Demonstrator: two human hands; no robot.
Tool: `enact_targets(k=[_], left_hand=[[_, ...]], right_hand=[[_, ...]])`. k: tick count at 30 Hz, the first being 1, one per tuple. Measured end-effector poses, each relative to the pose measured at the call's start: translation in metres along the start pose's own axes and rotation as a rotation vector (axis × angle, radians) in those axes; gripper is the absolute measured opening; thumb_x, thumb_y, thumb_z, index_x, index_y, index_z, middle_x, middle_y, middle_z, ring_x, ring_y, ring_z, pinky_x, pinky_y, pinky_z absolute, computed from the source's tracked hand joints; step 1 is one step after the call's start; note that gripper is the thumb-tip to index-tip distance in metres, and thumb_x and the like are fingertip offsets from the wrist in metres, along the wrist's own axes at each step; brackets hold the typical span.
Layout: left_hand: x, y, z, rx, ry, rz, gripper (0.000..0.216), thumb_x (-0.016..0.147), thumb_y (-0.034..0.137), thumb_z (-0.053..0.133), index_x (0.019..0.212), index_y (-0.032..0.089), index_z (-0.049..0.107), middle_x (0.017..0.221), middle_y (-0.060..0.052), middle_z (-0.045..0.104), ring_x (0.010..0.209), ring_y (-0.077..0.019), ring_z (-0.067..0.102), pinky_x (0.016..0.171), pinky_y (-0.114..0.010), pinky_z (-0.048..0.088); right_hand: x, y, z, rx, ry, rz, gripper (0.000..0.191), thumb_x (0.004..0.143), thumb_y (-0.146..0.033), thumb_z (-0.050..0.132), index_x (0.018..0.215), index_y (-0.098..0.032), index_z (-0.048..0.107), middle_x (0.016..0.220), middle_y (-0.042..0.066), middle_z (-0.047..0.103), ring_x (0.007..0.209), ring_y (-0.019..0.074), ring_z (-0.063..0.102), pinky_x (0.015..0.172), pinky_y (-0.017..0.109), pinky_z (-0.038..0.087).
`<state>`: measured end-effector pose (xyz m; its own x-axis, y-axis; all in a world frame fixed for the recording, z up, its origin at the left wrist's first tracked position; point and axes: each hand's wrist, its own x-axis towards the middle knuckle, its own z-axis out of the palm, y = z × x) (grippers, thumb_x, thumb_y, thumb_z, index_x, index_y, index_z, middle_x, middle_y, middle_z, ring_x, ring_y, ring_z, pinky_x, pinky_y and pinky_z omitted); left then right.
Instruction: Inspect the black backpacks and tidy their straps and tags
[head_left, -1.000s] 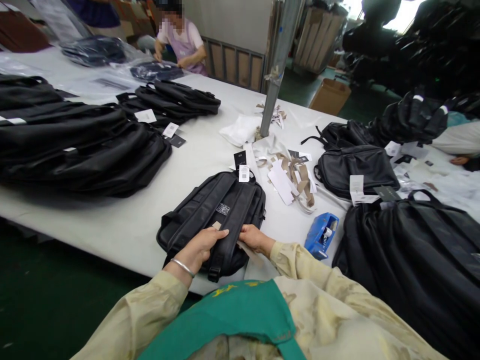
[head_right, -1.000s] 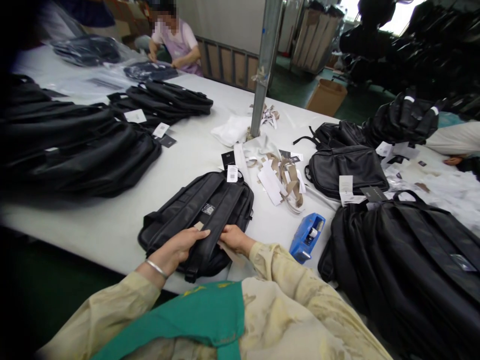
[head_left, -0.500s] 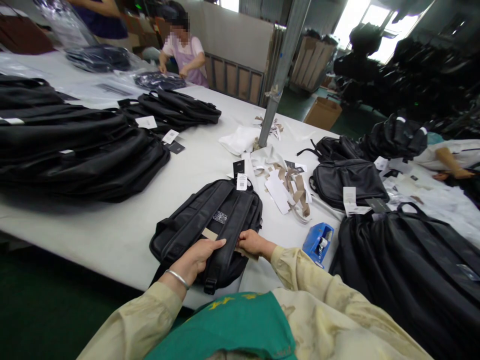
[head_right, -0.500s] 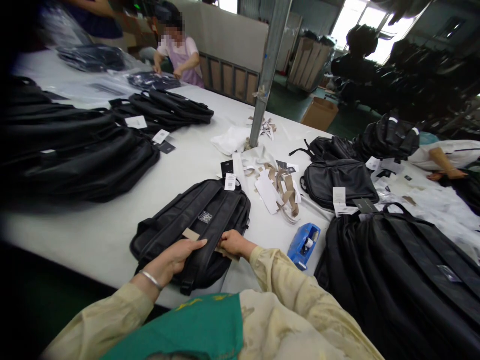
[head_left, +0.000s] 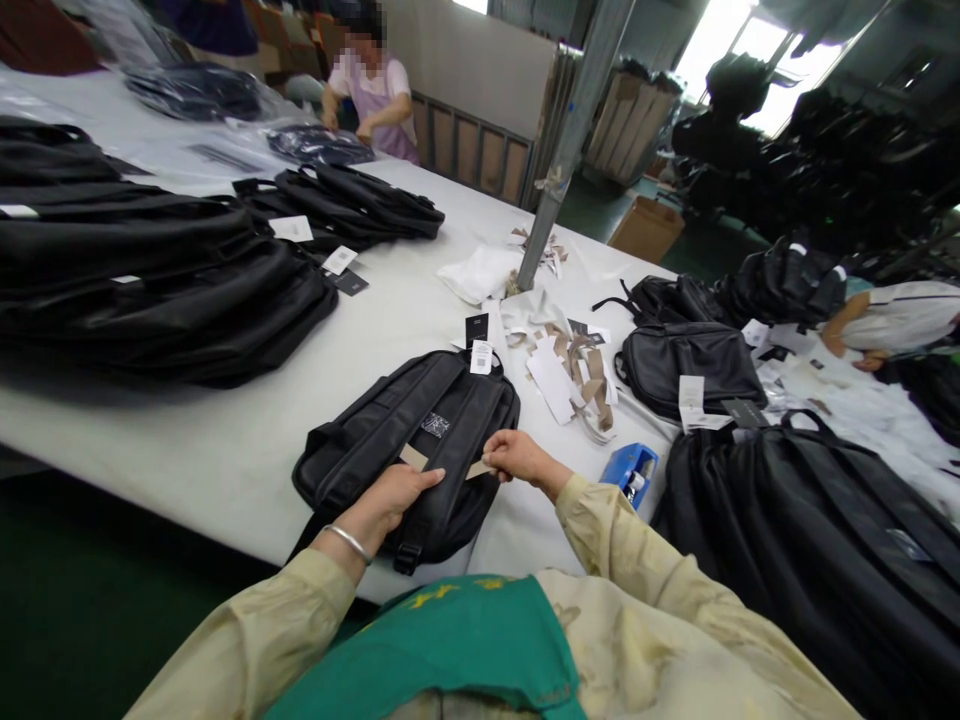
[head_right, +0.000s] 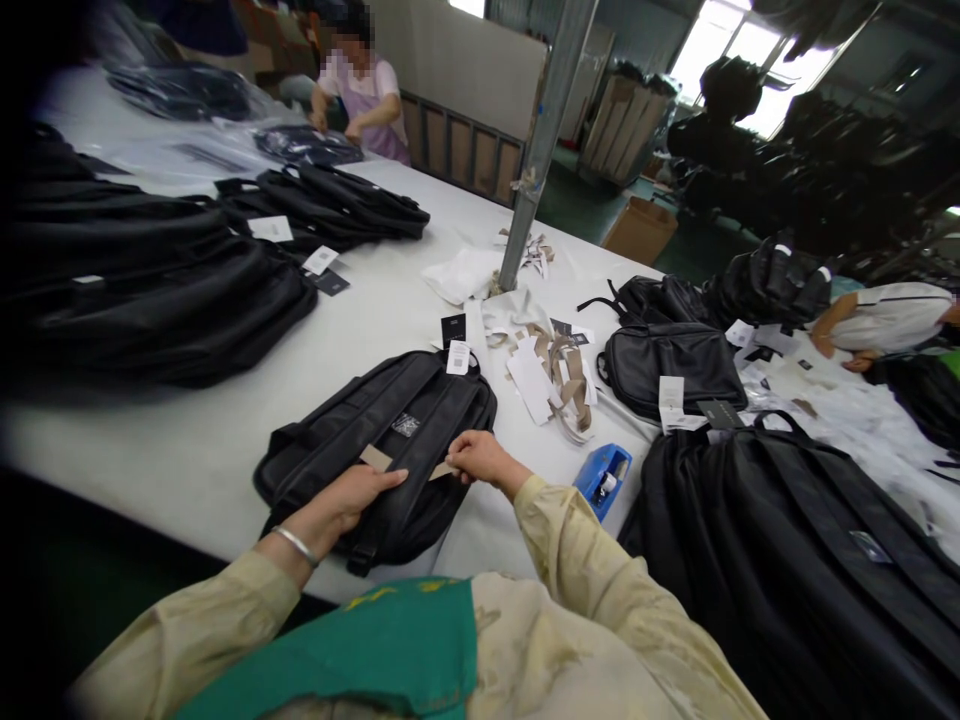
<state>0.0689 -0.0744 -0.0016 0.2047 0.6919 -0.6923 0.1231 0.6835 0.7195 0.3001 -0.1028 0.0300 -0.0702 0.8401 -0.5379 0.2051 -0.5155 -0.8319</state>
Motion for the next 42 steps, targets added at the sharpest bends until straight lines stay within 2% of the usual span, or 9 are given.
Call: enact_targets(k=[5,9,16,20,25,31,34,38,42], left_hand=[[-0.009,0.006,0.003,0.076,0.018,0.008,0.025,0.062,0.028,0.087,0.071,0.011,0.071,0.072,-0.013,0.076,0.066,-0.0254,0.073,0.063,-0.032,0.059],[-0.015,0.008,0.004,0.091,0.019,0.025,0.021,0.061,0.024,0.086,0.070,0.012,0.071,0.069,-0.011,0.075,0.063,-0.0246,0.071,0.061,-0.031,0.057],[-0.004,-0.001,0.004,0.243,0.061,0.159,0.017,0.061,0.023,0.081,0.071,0.012,0.073,0.072,-0.007,0.074,0.073,-0.0231,0.070,0.065,-0.028,0.052],[-0.001,-0.004,0.002,0.369,0.077,0.204,0.014,0.061,0.024,0.079,0.066,0.013,0.072,0.064,-0.005,0.069,0.070,-0.0231,0.066,0.064,-0.028,0.048],[-0.008,-0.005,-0.001,0.303,-0.030,0.291,0.028,0.068,0.040,0.073,0.078,0.013,0.075,0.073,-0.006,0.071,0.073,-0.0231,0.065,0.066,-0.029,0.047],[-0.007,-0.003,0.008,0.511,0.128,0.422,0.035,0.080,0.041,0.059,0.058,0.016,0.066,0.056,-0.002,0.058,0.059,-0.0174,0.052,0.055,-0.027,0.034],[-0.003,-0.004,0.010,0.551,0.142,0.435,0.032,0.080,0.037,0.060,0.055,0.017,0.064,0.054,-0.001,0.056,0.057,-0.0167,0.050,0.054,-0.027,0.031],[0.001,-0.006,0.009,0.602,0.168,0.443,0.031,0.078,0.034,0.062,0.051,0.018,0.061,0.050,-0.002,0.054,0.054,-0.0174,0.049,0.054,-0.029,0.029],[0.002,-0.005,0.008,0.615,0.200,0.448,0.030,0.076,0.033,0.062,0.050,0.019,0.060,0.051,-0.005,0.056,0.056,-0.0199,0.053,0.057,-0.031,0.032]], right_hand=[[0.006,-0.021,0.009,0.000,-0.204,-0.197,0.018,0.075,-0.020,0.075,0.089,-0.013,0.067,0.065,-0.001,0.068,0.058,0.0107,0.064,0.061,0.022,0.053],[0.017,-0.031,0.013,-0.271,-0.405,-0.314,0.033,0.075,-0.010,0.073,0.108,-0.014,0.070,0.087,0.002,0.074,0.077,0.0133,0.068,0.078,0.025,0.053],[0.047,-0.060,0.035,-0.939,-0.369,-0.809,0.026,0.076,0.001,0.064,0.091,-0.016,0.078,0.111,0.008,0.071,0.103,0.0200,0.063,0.089,0.027,0.045],[0.064,-0.055,0.048,-0.862,-0.435,-0.718,0.021,0.078,-0.003,0.066,0.089,-0.016,0.077,0.097,0.003,0.073,0.088,0.0144,0.065,0.080,0.022,0.044],[0.063,-0.027,0.051,-0.681,-0.232,-0.587,0.016,0.085,-0.010,0.064,0.093,-0.014,0.077,0.089,0.002,0.074,0.084,0.0132,0.065,0.080,0.020,0.044],[0.053,-0.010,0.046,-0.626,-0.052,-0.527,0.015,0.085,-0.012,0.062,0.094,-0.014,0.074,0.088,0.002,0.073,0.083,0.0147,0.065,0.078,0.023,0.046],[0.052,-0.018,0.040,-0.708,-0.088,-0.552,0.024,0.083,-0.012,0.064,0.107,-0.014,0.070,0.092,0.004,0.071,0.086,0.0169,0.065,0.081,0.026,0.048],[0.057,-0.048,0.040,-0.965,-0.224,-0.842,0.056,0.080,-0.007,0.066,0.134,-0.014,0.055,0.121,0.012,0.065,0.108,0.0216,0.060,0.095,0.033,0.046],[0.065,-0.066,0.049,-1.340,-0.462,-0.989,0.013,0.088,-0.009,0.060,0.096,-0.013,0.070,0.098,0.011,0.067,0.095,0.0228,0.061,0.091,0.036,0.046]])
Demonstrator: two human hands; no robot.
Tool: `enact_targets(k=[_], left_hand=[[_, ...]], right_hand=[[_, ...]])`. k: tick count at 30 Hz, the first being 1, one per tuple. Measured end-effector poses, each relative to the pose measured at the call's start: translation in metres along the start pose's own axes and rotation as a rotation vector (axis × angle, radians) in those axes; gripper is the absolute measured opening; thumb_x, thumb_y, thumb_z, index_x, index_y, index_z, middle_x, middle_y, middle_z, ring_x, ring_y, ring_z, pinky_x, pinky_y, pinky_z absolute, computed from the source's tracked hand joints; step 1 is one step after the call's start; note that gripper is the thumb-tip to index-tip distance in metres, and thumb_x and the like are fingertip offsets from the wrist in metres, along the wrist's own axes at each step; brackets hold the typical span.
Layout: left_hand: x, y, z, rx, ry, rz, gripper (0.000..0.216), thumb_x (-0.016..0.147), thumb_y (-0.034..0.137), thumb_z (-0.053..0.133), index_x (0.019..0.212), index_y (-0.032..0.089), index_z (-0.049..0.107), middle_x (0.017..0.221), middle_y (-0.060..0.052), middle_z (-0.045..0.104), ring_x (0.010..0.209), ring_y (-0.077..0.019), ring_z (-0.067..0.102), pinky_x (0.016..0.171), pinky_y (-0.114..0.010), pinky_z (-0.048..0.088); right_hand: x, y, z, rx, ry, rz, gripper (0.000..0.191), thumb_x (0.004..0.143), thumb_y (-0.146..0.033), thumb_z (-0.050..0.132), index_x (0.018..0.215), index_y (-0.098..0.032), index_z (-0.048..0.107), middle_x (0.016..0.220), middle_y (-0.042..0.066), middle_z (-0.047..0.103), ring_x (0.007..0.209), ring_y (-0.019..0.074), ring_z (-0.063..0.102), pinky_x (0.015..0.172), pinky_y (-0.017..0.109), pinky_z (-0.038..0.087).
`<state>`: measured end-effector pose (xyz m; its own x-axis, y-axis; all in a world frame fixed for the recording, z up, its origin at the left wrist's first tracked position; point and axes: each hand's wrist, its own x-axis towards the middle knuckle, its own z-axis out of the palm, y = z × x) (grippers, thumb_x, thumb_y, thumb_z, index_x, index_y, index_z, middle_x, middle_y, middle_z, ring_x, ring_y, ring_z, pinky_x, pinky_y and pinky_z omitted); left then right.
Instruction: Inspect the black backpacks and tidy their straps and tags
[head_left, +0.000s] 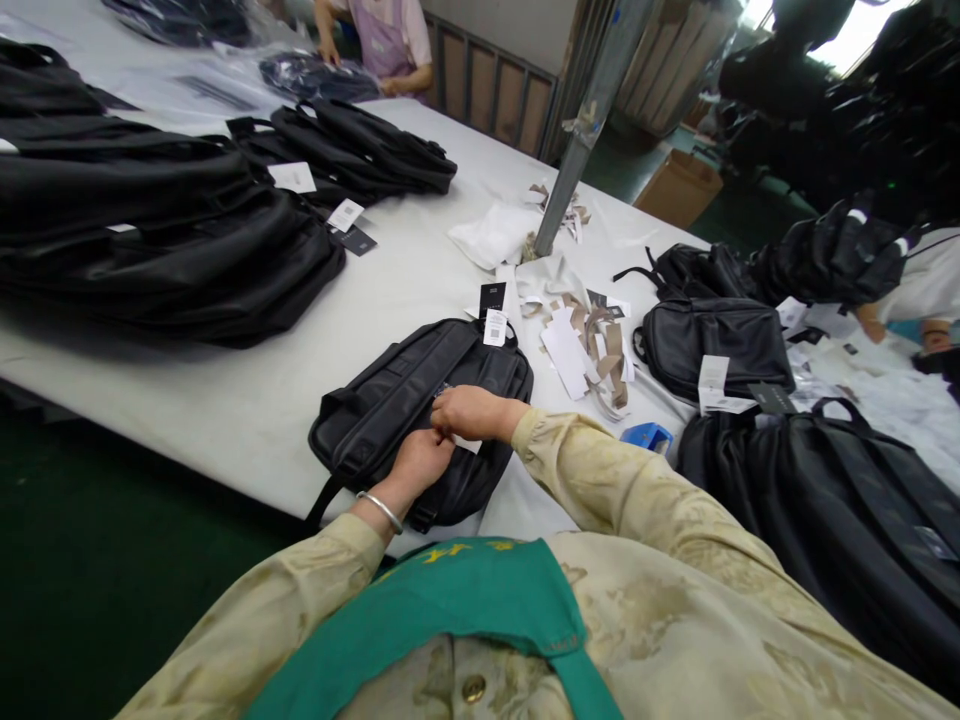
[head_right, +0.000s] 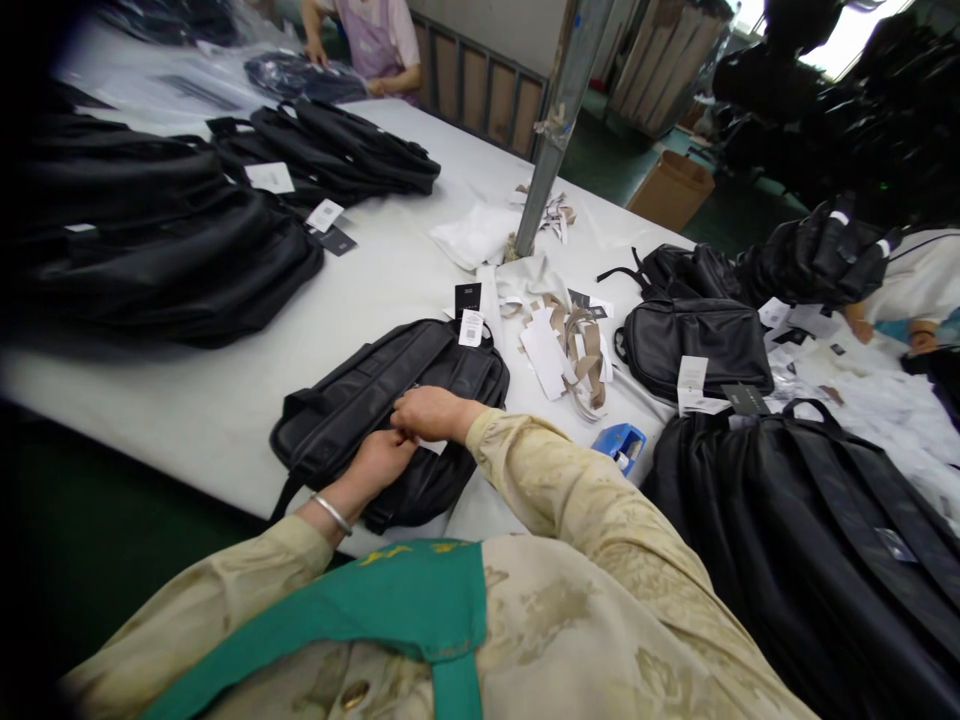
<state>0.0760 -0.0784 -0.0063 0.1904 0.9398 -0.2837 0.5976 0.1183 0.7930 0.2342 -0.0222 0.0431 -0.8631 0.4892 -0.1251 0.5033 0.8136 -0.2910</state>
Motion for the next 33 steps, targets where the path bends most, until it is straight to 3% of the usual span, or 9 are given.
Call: enact_targets(k=[2,7,12,17,22,26,29,31,33], left_hand=[[0.000,0.000,-0.001,-0.016,0.013,-0.012,0.029,0.076,0.035,0.060,0.053,0.018,0.063,0.054,-0.006,0.060,0.058,-0.0207,0.055,0.058,-0.031,0.034],[-0.005,-0.001,-0.005,-0.101,0.002,-0.044,0.029,0.073,0.039,0.057,0.060,0.016,0.068,0.061,-0.006,0.066,0.063,-0.0207,0.057,0.059,-0.030,0.038],[-0.008,-0.004,-0.002,-0.556,-0.114,-0.231,0.029,0.059,0.041,0.072,0.069,0.013,0.071,0.069,-0.005,0.070,0.066,-0.0200,0.060,0.063,-0.030,0.046],[0.000,0.002,0.006,-0.765,-0.191,-0.541,0.035,0.058,0.041,0.084,0.070,0.012,0.069,0.063,-0.009,0.070,0.062,-0.0236,0.065,0.063,-0.036,0.053],[0.003,0.004,0.009,-0.671,-0.138,-0.512,0.023,0.058,0.024,0.085,0.070,0.011,0.071,0.060,-0.007,0.070,0.061,-0.0220,0.067,0.060,-0.031,0.052],[0.004,0.003,0.013,-0.627,-0.129,-0.506,0.015,0.064,0.021,0.081,0.071,0.012,0.070,0.062,-0.008,0.071,0.060,-0.0225,0.068,0.059,-0.031,0.054],[0.006,0.003,0.013,-0.589,-0.149,-0.506,0.013,0.067,0.021,0.078,0.070,0.012,0.070,0.064,-0.010,0.072,0.059,-0.0226,0.067,0.057,-0.032,0.054],[0.007,0.004,0.010,-0.554,-0.143,-0.490,0.011,0.068,0.020,0.077,0.071,0.011,0.071,0.065,-0.009,0.072,0.058,-0.0204,0.066,0.055,-0.030,0.052],[0.008,0.005,0.008,-0.513,-0.128,-0.476,0.010,0.069,0.019,0.076,0.073,0.011,0.071,0.066,-0.008,0.072,0.057,-0.0185,0.065,0.054,-0.028,0.051]], right_hand=[[0.000,0.000,0.008,-0.056,-0.004,-0.037,0.013,0.093,-0.014,0.057,0.088,-0.013,0.069,0.092,0.010,0.067,0.090,0.0220,0.061,0.089,0.036,0.047],[-0.031,-0.010,0.058,0.021,0.287,0.072,0.020,0.099,-0.019,0.050,0.101,-0.012,0.069,0.102,0.013,0.068,0.092,0.0207,0.060,0.088,0.034,0.047],[-0.053,-0.033,0.090,0.271,0.496,0.298,0.023,0.098,-0.029,0.056,0.101,-0.013,0.072,0.109,0.013,0.070,0.102,0.0208,0.063,0.097,0.035,0.046],[-0.045,-0.047,0.089,0.478,0.549,0.587,0.012,0.087,-0.021,0.065,0.094,-0.015,0.074,0.108,0.010,0.072,0.105,0.0195,0.064,0.099,0.032,0.046],[-0.036,-0.059,0.079,0.442,0.427,0.842,0.024,0.082,-0.030,0.066,0.101,-0.016,0.070,0.112,0.012,0.068,0.106,0.0269,0.061,0.092,0.041,0.049],[-0.030,-0.067,0.074,0.352,0.356,0.865,0.028,0.084,-0.029,0.059,0.107,-0.014,0.066,0.115,0.015,0.064,0.107,0.0299,0.057,0.089,0.044,0.049],[-0.034,-0.069,0.078,0.380,0.446,0.858,0.024,0.087,-0.027,0.059,0.106,-0.015,0.065,0.122,0.014,0.063,0.113,0.0280,0.055,0.095,0.044,0.046],[-0.043,-0.072,0.084,0.444,0.590,0.865,0.025,0.085,-0.030,0.066,0.106,-0.017,0.064,0.128,0.013,0.061,0.118,0.0265,0.053,0.099,0.043,0.044],[-0.054,-0.076,0.091,0.558,0.742,0.975,0.023,0.084,-0.032,0.069,0.101,-0.017,0.065,0.121,0.012,0.063,0.114,0.0242,0.056,0.098,0.039,0.045]])
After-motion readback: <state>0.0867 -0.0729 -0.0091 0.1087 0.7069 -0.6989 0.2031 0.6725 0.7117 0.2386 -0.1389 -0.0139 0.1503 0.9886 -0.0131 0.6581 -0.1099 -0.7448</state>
